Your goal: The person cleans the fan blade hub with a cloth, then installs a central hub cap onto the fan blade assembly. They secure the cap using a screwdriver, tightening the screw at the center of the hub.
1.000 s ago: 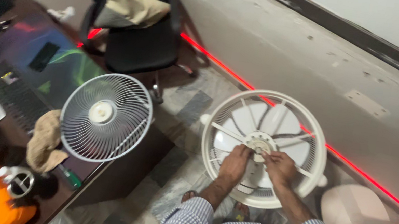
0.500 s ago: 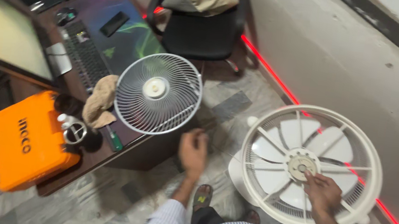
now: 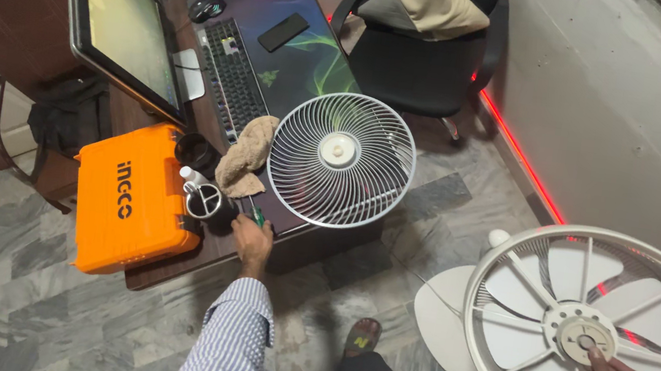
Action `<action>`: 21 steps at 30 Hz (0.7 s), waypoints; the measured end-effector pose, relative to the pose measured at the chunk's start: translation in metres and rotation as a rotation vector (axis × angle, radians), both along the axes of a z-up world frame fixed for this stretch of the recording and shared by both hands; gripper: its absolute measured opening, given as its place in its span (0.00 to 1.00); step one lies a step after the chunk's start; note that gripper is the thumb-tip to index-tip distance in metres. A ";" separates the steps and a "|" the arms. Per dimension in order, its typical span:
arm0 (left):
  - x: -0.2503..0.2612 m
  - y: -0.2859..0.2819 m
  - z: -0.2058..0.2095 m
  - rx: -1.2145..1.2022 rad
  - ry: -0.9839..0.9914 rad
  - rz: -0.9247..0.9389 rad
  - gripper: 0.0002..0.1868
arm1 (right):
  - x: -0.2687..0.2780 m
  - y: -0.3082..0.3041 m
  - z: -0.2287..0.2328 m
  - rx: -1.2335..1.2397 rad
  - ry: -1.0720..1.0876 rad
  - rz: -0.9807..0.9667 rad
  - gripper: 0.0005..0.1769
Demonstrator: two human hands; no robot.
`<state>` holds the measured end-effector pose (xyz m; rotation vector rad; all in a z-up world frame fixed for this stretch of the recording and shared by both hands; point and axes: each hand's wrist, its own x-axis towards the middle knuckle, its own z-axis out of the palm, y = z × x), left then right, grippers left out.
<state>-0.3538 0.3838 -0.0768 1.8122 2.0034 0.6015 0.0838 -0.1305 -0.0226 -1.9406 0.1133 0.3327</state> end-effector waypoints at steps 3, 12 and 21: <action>0.008 0.007 -0.009 0.014 0.015 0.036 0.33 | -0.003 0.001 0.007 -0.044 -0.010 -0.011 0.20; 0.012 -0.030 -0.012 0.040 -0.210 0.209 0.33 | -0.002 0.001 0.004 -0.072 0.002 -0.047 0.22; 0.068 -0.154 0.063 0.102 -0.491 -0.062 0.18 | 0.005 -0.013 -0.026 -0.064 0.030 -0.084 0.25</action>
